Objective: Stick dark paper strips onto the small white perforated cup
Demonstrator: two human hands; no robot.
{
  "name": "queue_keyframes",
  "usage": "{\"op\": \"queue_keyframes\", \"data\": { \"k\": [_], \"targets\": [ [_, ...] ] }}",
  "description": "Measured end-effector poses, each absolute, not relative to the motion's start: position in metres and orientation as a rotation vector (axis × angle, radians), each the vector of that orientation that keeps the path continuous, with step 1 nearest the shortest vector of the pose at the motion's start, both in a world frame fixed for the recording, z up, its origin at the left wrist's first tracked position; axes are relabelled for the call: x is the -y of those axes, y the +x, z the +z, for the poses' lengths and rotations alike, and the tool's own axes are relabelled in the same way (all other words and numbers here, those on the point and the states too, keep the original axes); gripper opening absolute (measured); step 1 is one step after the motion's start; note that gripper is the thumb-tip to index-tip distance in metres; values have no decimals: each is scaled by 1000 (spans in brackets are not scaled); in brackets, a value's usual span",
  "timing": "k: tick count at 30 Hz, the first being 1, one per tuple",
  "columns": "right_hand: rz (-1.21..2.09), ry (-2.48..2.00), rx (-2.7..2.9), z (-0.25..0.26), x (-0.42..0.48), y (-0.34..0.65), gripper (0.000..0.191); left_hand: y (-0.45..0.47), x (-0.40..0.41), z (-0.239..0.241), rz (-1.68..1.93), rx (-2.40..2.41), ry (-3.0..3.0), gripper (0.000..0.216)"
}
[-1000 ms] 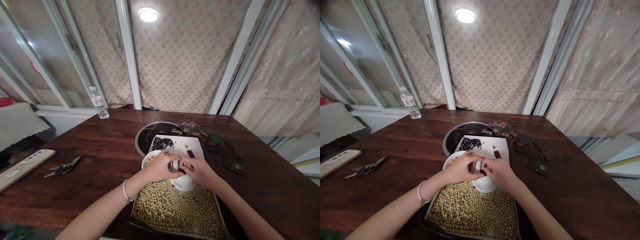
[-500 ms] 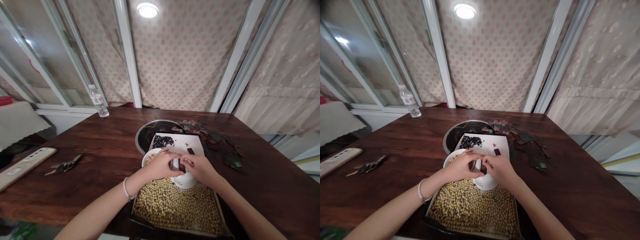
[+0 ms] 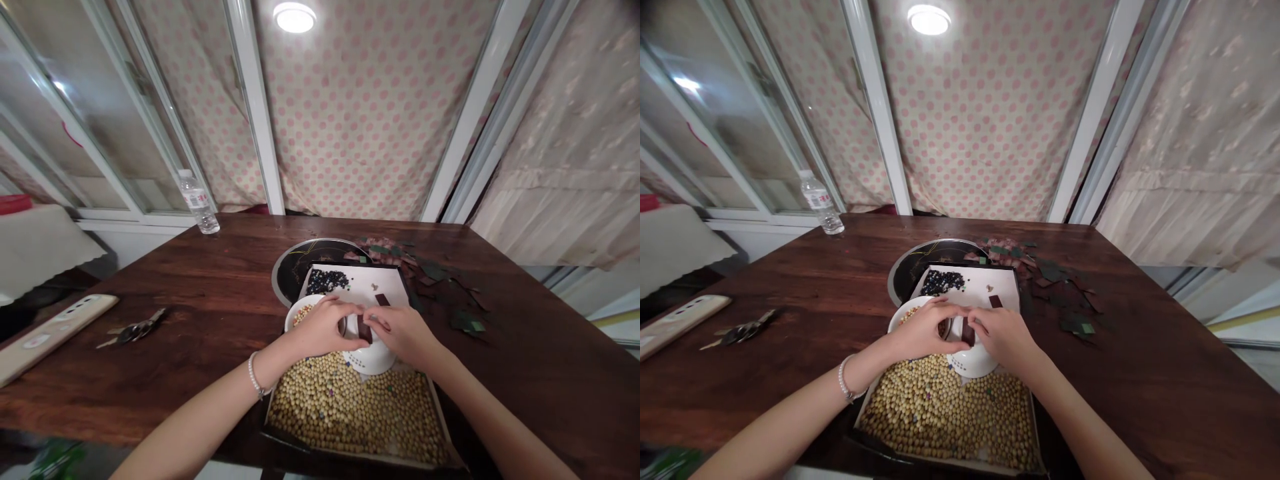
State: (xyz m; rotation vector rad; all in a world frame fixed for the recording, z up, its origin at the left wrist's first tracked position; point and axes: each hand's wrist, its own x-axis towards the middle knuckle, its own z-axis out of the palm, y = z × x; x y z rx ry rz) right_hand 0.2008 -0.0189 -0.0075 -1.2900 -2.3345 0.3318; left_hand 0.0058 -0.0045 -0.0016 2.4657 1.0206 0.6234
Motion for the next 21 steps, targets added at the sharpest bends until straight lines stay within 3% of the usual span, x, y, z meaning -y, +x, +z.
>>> {"op": "queue_keyframes", "data": {
  "k": [21],
  "targets": [
    [447,-1185,2414,-1,22,199,15,6,5,0,608,-1054,2505,44]
  ]
}}
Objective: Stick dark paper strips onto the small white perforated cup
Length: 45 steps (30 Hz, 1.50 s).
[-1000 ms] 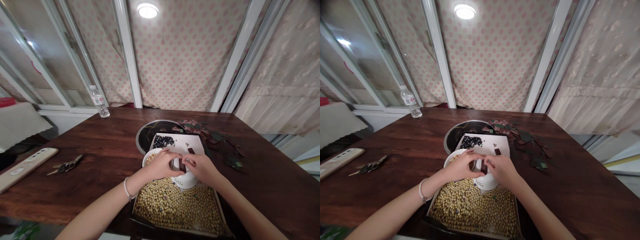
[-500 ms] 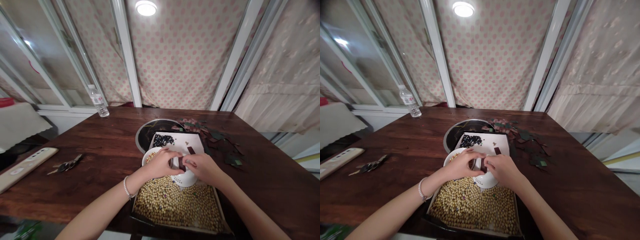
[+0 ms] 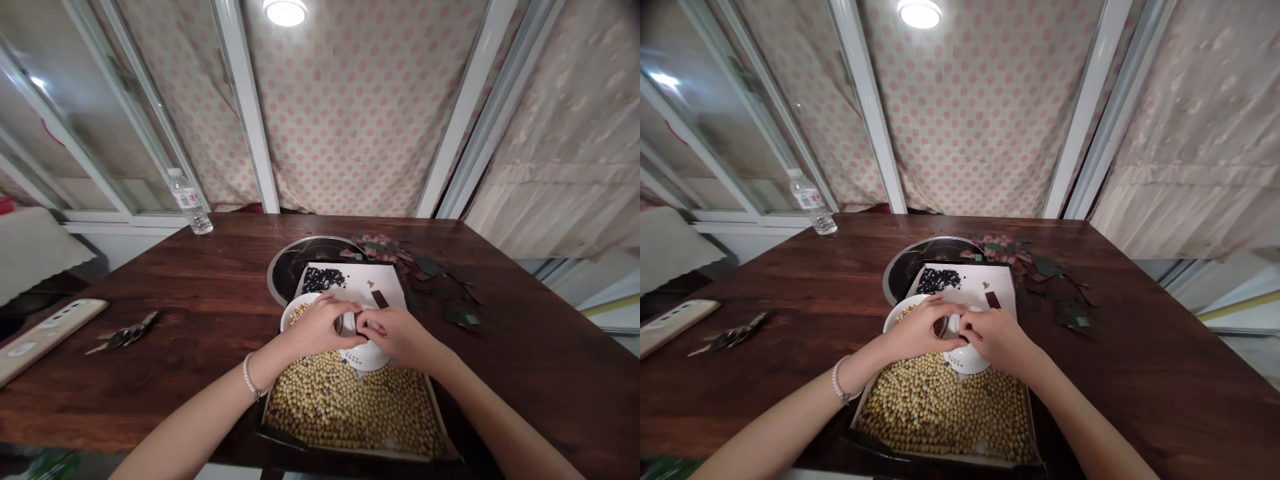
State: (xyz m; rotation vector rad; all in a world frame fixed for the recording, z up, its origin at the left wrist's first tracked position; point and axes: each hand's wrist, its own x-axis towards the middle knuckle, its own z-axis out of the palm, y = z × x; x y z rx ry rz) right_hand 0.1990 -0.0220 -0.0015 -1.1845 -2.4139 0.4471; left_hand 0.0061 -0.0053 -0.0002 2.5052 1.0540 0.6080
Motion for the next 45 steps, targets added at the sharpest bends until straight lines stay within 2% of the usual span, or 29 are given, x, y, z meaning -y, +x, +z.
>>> {"op": "queue_keyframes", "data": {
  "k": [20,22,25,30,33,45],
  "targets": [
    [292,-1248,2397,-3,20,202,18,5,3,-2,619,-1018,2533,47],
    [433,-1174,2390,-3,21,201,16,5,3,-3,631,-1023,2530,45],
    [824,-1115,2134,-3,22,201,11,5,3,-3,624,-1032,2517,47],
    [1567,-791,1502,1,23,207,19,5,4,-1,628,-1024,2517,50],
    [1850,-565,1346,1,24,208,21,5,3,-1,622,-1025,2517,54],
    [1947,-374,1153,0,27,207,19,6,4,-2,635,-1034,2511,53]
  ]
}}
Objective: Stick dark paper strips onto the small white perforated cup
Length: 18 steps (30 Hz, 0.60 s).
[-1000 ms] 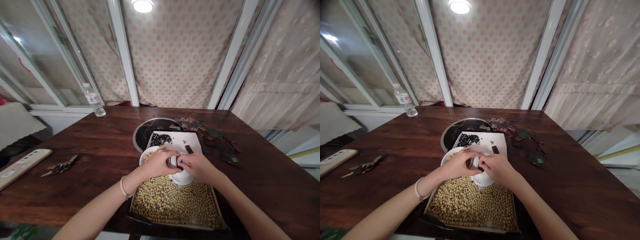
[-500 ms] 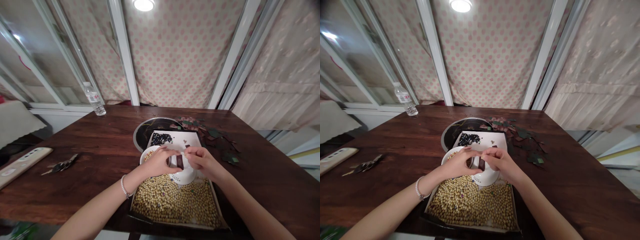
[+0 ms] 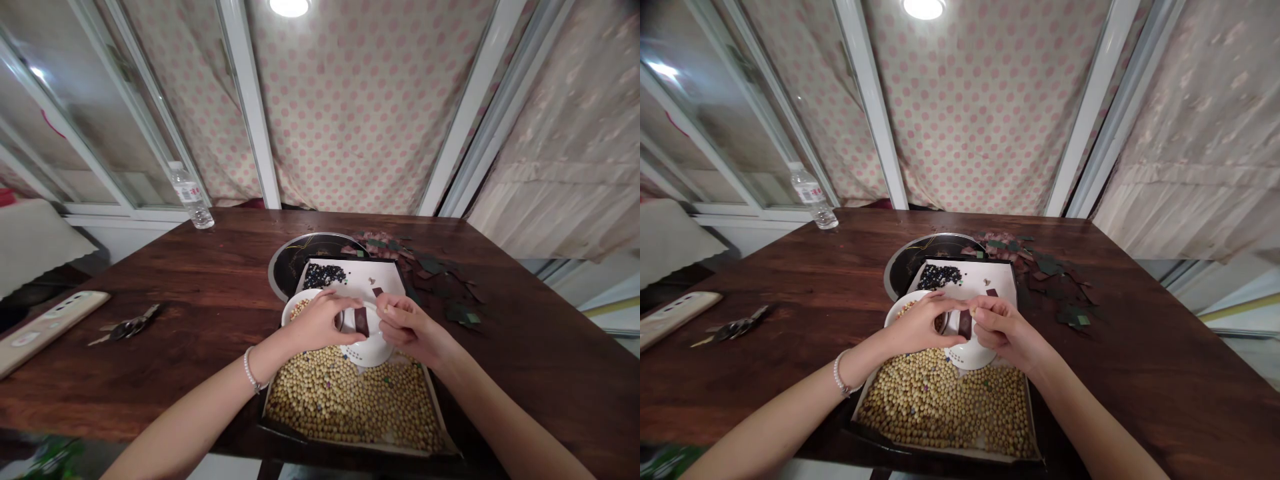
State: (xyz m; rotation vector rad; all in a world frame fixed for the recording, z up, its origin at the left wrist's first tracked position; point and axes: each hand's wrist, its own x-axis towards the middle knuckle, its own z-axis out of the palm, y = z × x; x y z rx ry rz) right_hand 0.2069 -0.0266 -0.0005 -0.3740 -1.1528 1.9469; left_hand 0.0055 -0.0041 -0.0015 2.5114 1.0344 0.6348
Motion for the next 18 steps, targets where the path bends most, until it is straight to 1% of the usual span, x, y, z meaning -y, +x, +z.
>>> {"op": "queue_keyframes", "data": {
  "k": [3,11,18],
  "targets": [
    [1959,-383,1132,1,28,206,20,5,4,-2,627,-1040,2515,54],
    [1980,-354,1093,1,29,205,13,6,5,-2,585,-1075,2510,55],
    [2018,-365,1074,4,30,204,17,6,6,-1,560,-1062,2538,56]
  ]
}}
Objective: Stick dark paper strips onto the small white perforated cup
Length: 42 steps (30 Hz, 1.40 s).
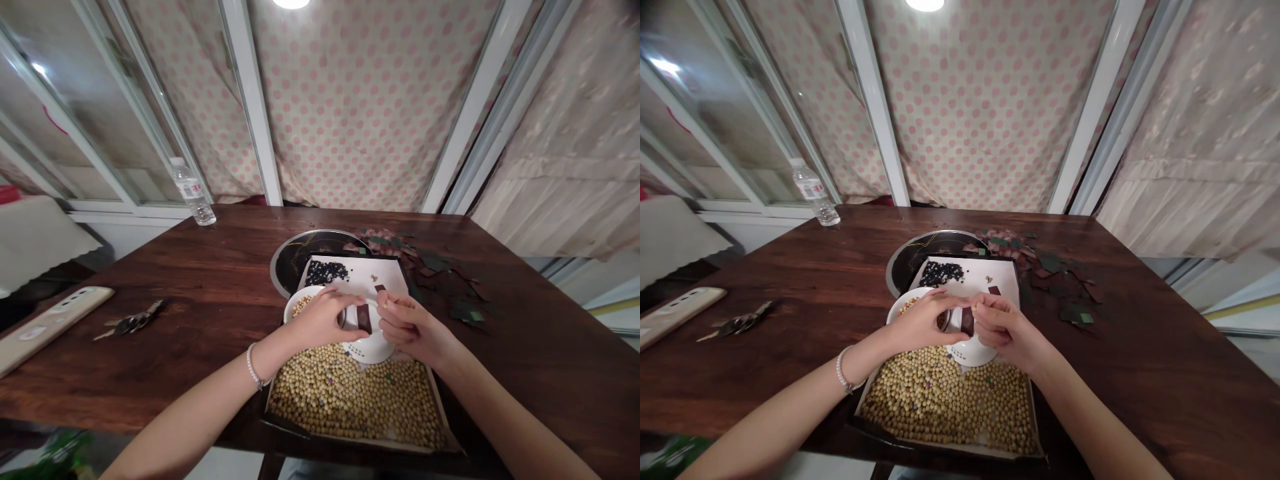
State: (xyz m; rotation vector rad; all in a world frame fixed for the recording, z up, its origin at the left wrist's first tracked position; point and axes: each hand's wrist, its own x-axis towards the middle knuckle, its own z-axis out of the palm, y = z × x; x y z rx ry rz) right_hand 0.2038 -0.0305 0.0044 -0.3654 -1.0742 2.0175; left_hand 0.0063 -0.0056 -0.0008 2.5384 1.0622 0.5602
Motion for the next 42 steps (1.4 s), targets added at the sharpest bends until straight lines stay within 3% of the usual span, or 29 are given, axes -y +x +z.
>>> {"op": "queue_keyframes", "data": {
  "k": [13,18,23,26,29,38,42],
  "targets": [
    [1899,-555,1177,6,31,203,23,6,6,-1,591,-1039,2525,55],
    [1330,-901,1583,-3,32,194,16,7,6,0,588,-1012,2496,47],
    [662,-1111,2075,-5,25,178,11,7,3,0,614,-936,2461,20],
    [449,-1148,2227,-3,18,170,15,6,0,-1,645,-915,2441,12],
    [481,-1145,2234,-4,15,169,17,5,-1,-1,632,-914,2432,14],
    [869,-1015,2213,14,28,213,12,5,2,-4,687,-943,2408,44],
    [760,-1018,2492,19,41,206,15,4,1,-5,672,-949,2417,47]
  ]
}}
